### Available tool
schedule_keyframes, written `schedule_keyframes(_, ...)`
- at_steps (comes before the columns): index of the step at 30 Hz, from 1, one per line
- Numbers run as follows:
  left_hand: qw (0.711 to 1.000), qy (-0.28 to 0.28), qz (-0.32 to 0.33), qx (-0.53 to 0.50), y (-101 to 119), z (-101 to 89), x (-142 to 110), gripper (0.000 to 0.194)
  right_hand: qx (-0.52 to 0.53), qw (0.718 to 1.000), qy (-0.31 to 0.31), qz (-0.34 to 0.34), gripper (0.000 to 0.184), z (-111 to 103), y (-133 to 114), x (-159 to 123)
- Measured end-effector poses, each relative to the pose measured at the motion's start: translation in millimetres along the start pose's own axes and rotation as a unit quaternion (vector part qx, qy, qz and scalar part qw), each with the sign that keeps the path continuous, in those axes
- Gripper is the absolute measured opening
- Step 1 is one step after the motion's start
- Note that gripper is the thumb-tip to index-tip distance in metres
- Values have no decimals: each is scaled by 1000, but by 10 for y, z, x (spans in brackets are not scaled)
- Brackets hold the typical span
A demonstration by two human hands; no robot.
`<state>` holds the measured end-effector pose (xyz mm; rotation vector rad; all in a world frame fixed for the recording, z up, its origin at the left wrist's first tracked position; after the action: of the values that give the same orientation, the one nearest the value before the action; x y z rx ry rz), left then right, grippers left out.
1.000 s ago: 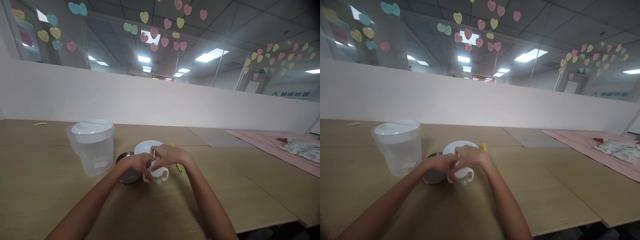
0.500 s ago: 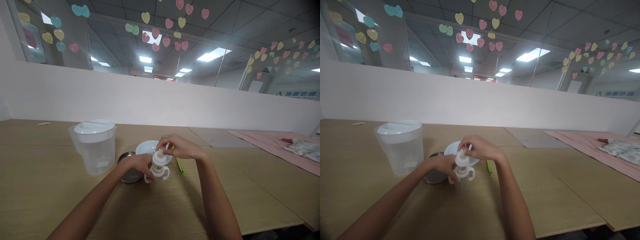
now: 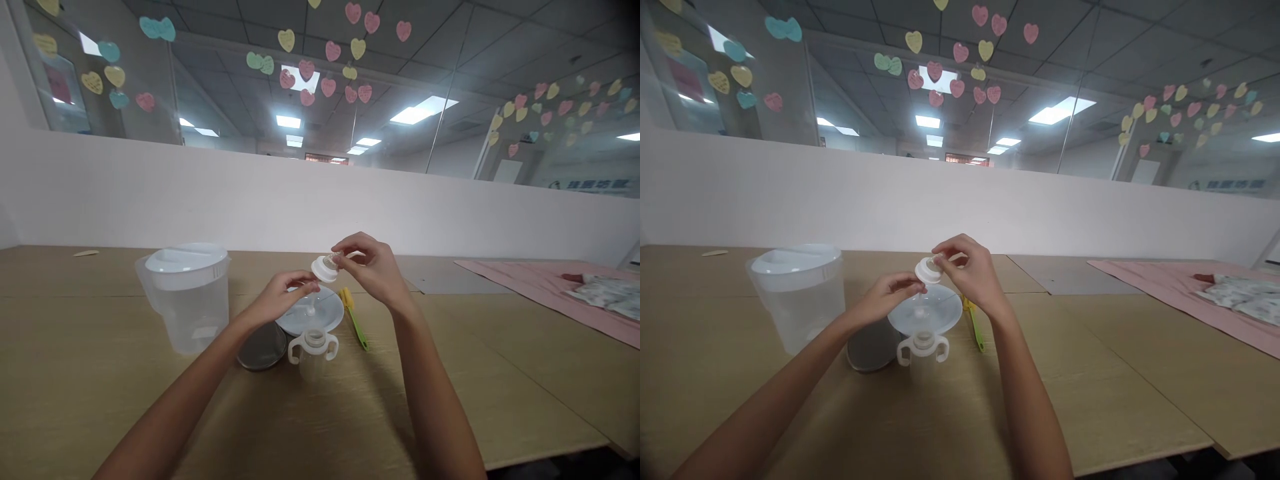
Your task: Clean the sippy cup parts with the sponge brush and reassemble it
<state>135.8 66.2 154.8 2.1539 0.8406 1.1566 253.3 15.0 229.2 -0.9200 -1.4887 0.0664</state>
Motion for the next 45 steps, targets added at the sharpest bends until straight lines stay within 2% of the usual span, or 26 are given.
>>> schedule_keyframes(4,997,72,-8,29,-160,-69,57,36,-37,999,8,23,15,33,181,25)
schedule_keyframes(9,992,108,21,64,-272,-103,79,31,-71,996,-5,48,15,127,393,34)
schedule_keyframes(11,988,114,38,97,-299,-108,81,31,-106,993,14,48,16,70,466,60)
schedule_keyframes(15,975,103,58,189,-417,-31,83,30,-222,967,117,39,19,-311,566,134)
schedule_keyframes(17,969,72,54,229,-519,84,75,29,-244,959,133,52,20,-437,628,147)
schedule_keyframes(19,961,26,49,272,-642,240,48,28,-244,960,120,64,21,-459,686,148)
schedule_keyframes(22,946,-38,42,319,-837,445,-18,24,-236,966,84,70,22,-355,736,135)
schedule_keyframes(24,948,-44,39,314,-909,487,-40,24,-230,969,53,69,22,-227,749,121)
schedule_keyframes(27,969,30,26,244,-841,336,-4,41,-222,973,8,63,18,-17,731,88)
schedule_keyframes(29,984,79,14,160,-697,204,19,59,-217,975,-15,56,18,126,691,55)
schedule_keyframes(31,993,95,22,70,-487,137,29,71,-204,977,-40,45,19,287,638,10)
schedule_keyframes(34,993,107,35,36,-240,81,25,59,-180,981,-68,24,18,508,546,-60)
schedule_keyframes(38,991,119,21,63,-195,48,15,40,-166,983,-78,-11,18,637,445,-119)
schedule_keyframes(42,981,189,31,32,-207,-111,18,52,-152,980,-130,9,26,689,480,-188)
schedule_keyframes(45,978,207,16,-8,-259,-175,30,63,-118,975,-189,28,28,746,482,-257)
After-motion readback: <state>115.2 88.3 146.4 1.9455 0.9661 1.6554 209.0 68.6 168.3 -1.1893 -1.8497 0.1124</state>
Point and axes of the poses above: each hand's wrist, its own x-axis towards the middle knuckle, its own z-axis out of the palm, y = z × x, the point moved 10 cm from there along x, towards the middle knuckle, and after that the axes turned 13 degrees about y, right-handed, at the moved point
